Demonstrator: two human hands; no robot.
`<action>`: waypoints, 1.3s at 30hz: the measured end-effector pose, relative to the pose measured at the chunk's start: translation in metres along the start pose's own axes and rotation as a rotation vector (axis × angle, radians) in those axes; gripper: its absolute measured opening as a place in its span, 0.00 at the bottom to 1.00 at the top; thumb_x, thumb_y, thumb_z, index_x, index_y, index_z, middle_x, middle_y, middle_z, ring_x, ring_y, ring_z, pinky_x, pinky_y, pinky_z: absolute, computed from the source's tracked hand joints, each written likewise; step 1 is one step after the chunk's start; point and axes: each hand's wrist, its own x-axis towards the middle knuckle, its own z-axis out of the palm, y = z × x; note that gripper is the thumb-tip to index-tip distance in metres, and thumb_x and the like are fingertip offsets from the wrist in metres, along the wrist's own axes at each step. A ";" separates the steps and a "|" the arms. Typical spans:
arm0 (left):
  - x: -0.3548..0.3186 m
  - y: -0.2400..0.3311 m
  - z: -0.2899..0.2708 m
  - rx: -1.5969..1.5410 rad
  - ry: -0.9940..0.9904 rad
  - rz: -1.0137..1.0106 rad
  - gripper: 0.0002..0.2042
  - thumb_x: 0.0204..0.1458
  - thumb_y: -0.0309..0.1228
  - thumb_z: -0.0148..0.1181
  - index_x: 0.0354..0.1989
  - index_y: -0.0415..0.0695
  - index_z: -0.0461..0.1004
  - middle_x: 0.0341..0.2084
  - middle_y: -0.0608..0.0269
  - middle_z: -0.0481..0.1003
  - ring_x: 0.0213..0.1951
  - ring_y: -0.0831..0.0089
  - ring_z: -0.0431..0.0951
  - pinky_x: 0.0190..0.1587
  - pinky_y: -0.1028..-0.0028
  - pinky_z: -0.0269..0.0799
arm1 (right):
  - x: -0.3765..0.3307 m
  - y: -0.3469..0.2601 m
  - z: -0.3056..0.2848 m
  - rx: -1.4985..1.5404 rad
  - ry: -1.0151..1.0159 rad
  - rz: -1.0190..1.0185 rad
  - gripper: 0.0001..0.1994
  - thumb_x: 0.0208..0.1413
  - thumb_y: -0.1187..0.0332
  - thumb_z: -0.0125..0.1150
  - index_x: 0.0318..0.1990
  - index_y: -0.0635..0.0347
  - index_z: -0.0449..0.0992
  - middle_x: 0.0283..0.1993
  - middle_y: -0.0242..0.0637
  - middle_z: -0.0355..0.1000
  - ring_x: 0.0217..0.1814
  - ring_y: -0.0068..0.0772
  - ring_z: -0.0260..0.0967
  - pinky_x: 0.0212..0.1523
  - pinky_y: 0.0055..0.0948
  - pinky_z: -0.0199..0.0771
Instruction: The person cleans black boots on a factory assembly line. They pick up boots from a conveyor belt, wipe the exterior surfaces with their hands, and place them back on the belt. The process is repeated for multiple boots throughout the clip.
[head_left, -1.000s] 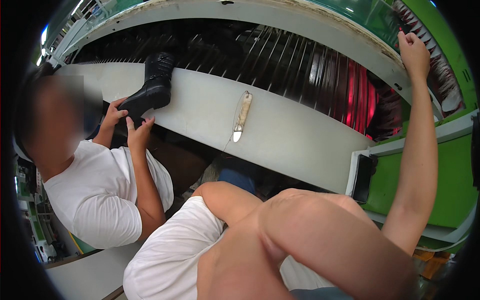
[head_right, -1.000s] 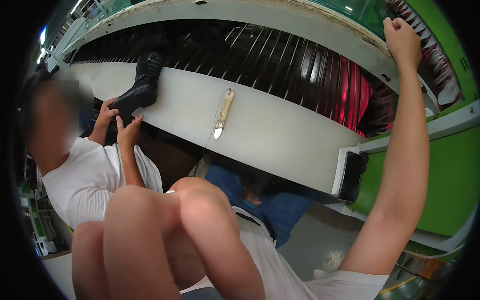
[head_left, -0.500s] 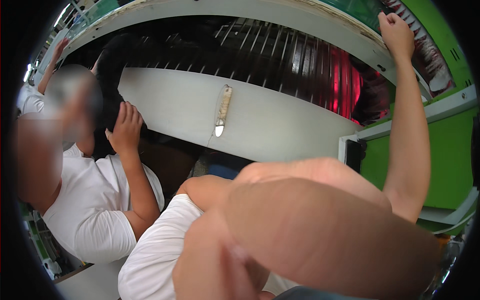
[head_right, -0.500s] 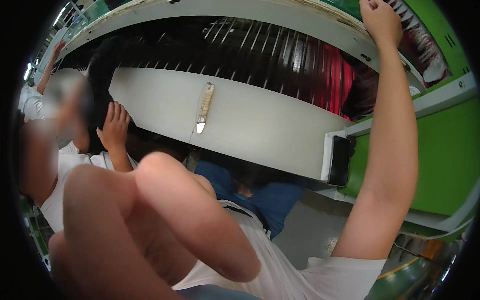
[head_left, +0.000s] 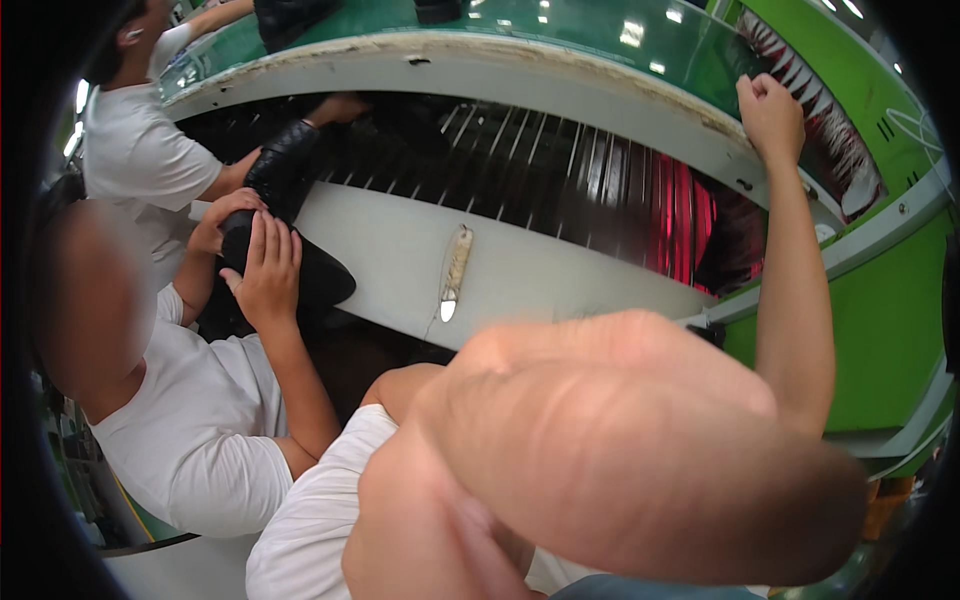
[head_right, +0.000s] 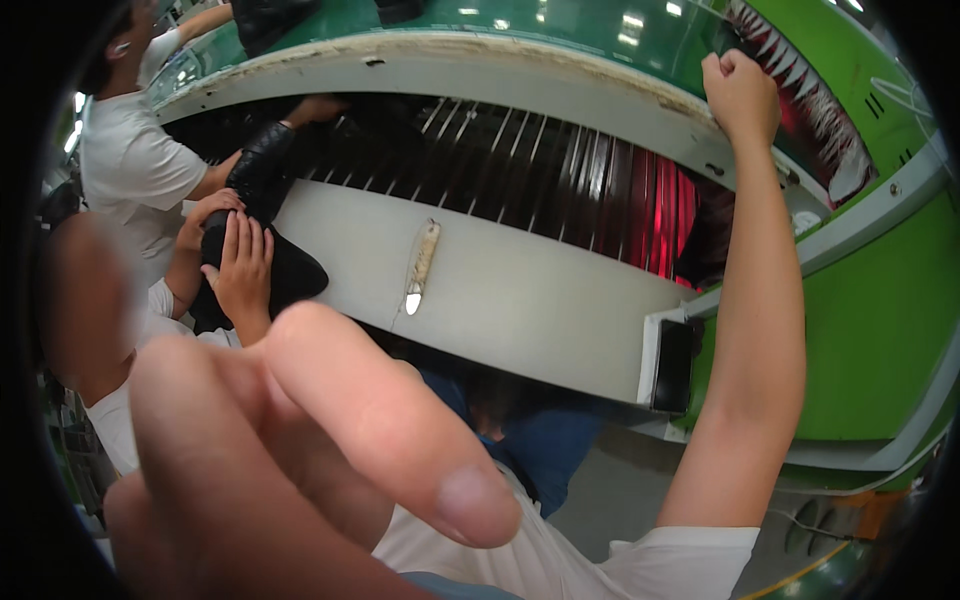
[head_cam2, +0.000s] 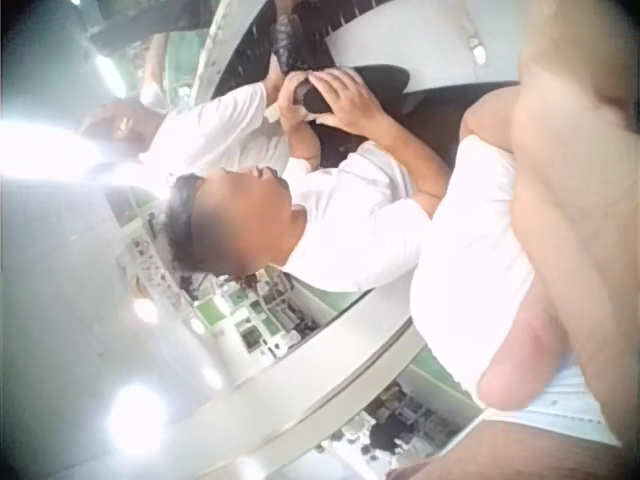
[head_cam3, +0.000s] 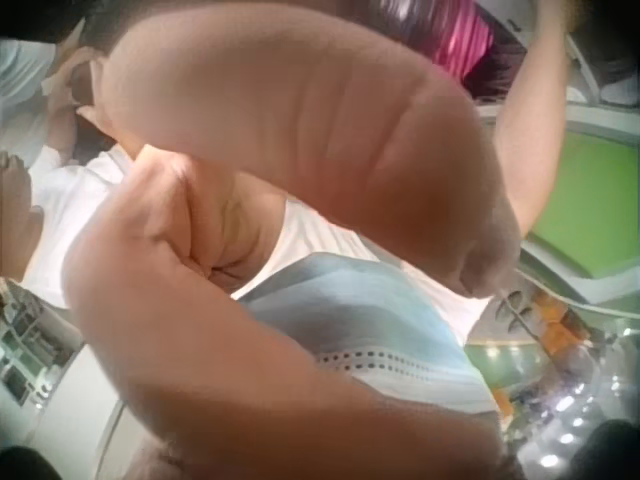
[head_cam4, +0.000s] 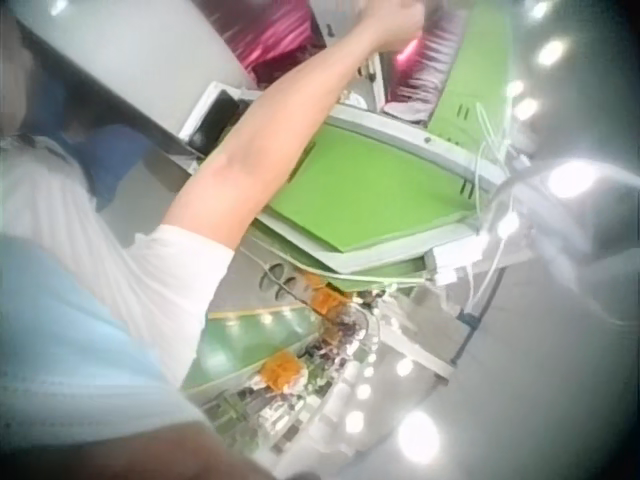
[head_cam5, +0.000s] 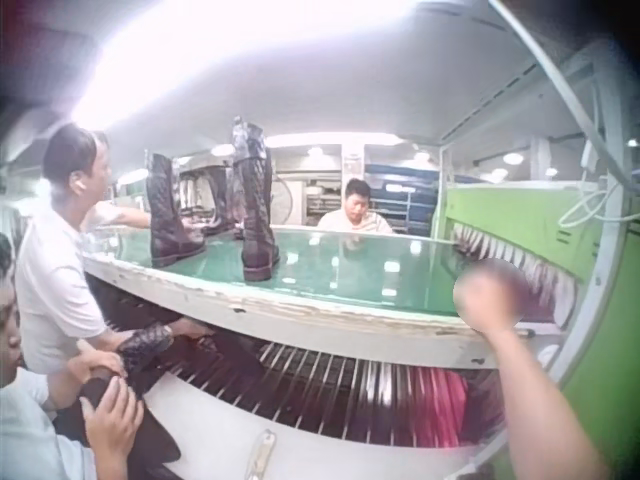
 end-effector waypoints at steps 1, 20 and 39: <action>0.000 0.005 -0.001 0.025 -0.001 -0.002 0.04 0.70 0.23 0.64 0.47 0.37 0.83 0.38 0.54 0.84 0.32 0.73 0.80 0.33 0.74 0.75 | -0.002 -0.010 0.006 0.025 -0.001 -0.006 0.21 0.65 0.45 0.64 0.34 0.55 0.80 0.35 0.49 0.83 0.42 0.64 0.81 0.43 0.56 0.79; 0.005 0.031 0.009 0.074 -0.064 0.023 0.03 0.69 0.23 0.65 0.45 0.37 0.84 0.38 0.54 0.84 0.33 0.72 0.81 0.34 0.74 0.77 | -0.007 -0.019 0.007 0.044 0.038 0.019 0.19 0.66 0.49 0.64 0.32 0.56 0.79 0.33 0.47 0.83 0.41 0.61 0.82 0.42 0.55 0.80; -0.002 0.013 0.008 0.203 -0.011 0.028 0.03 0.68 0.22 0.67 0.44 0.37 0.84 0.37 0.54 0.85 0.34 0.72 0.83 0.35 0.73 0.78 | -0.001 -0.012 0.015 0.028 -0.056 0.000 0.22 0.66 0.43 0.61 0.36 0.55 0.81 0.37 0.48 0.84 0.45 0.63 0.82 0.45 0.55 0.80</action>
